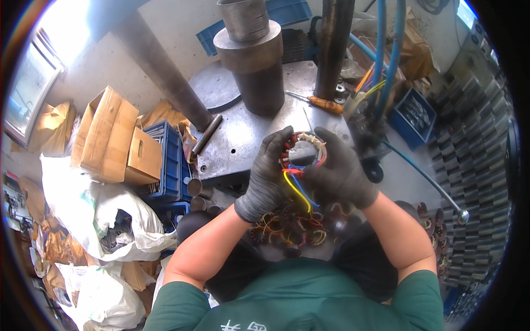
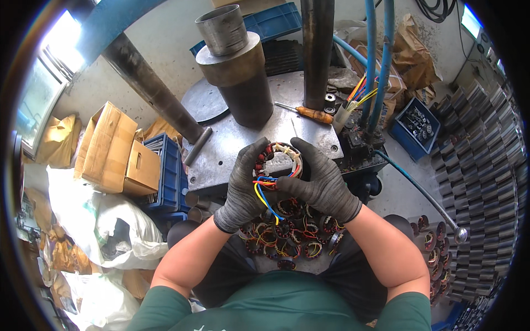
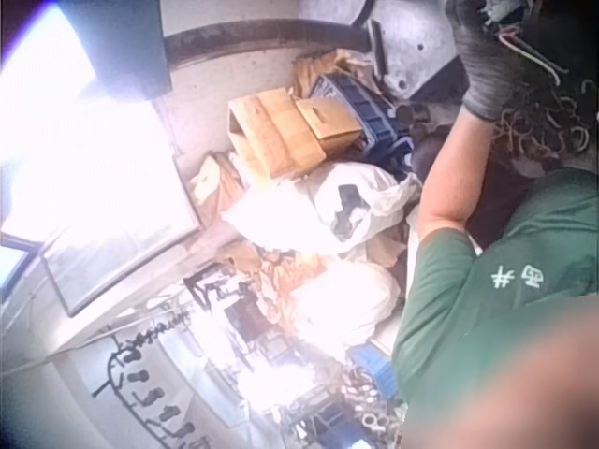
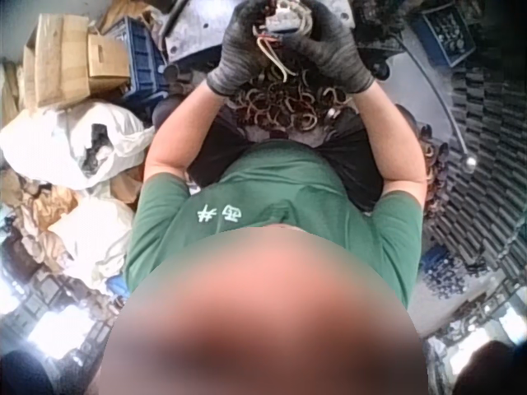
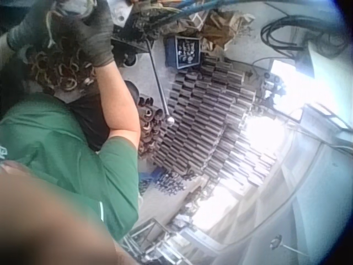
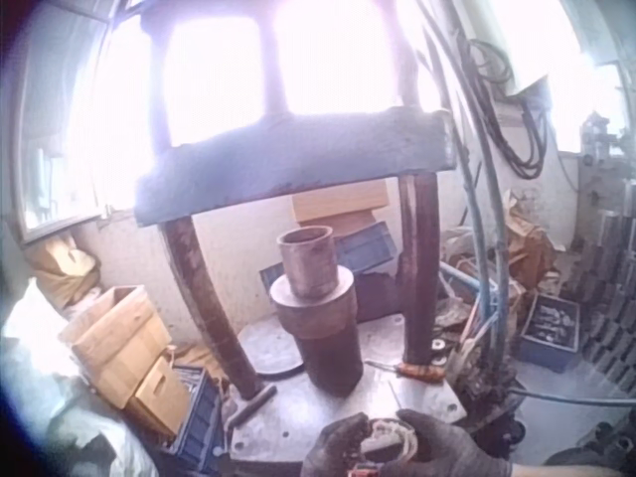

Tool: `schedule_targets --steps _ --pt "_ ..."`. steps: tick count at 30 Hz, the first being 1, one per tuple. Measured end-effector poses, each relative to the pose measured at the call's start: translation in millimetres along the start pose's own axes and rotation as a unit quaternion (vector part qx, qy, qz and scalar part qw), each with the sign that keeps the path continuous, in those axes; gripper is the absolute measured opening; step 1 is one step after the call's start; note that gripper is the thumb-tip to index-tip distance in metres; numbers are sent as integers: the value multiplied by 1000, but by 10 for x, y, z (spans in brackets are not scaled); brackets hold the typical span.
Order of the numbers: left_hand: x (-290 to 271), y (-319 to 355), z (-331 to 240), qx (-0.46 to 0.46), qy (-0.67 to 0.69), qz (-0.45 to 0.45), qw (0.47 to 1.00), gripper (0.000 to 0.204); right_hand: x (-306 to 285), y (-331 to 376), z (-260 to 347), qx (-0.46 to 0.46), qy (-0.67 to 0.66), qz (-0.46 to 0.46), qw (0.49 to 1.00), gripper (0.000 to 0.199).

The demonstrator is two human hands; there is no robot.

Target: The person organizes the wires of a stator by hand and uses a hydraulic press to insert the stator into a cylindrical metal housing.

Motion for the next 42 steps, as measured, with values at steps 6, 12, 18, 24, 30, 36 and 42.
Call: schedule_targets --steps 6,12,18,24,30,36,42 --pt "10 5 -29 -20 11 29 999 102 -8 35 -93 -52 -49 -57 996 88" --pt "-128 31 103 -100 42 59 992 58 -36 -25 -163 -33 -39 -39 998 86" --pt "-195 -47 49 -119 21 27 992 30 51 -46 -230 -11 -85 -5 996 83" --pt "-181 -11 54 -94 57 53 993 24 90 -60 -242 55 -141 12 988 79" --pt "-152 -22 19 -74 -1 101 992 27 77 -82 -338 71 -215 16 974 78" --pt "-260 -25 165 -98 35 29 994 36 259 -35 -196 52 -135 87 986 76" --pt "-146 -73 -119 5 -81 94 992 43 201 -22 -304 90 -218 38 971 69"
Point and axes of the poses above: each hand's wrist, its own y-axis away from the middle knuckle, its own x-axis out of the palm, z = x × y, the point moved 8 cm from there along -y, towards the middle knuckle, and after that the axes turned 8 degrees about y, right-handed, at the moved point
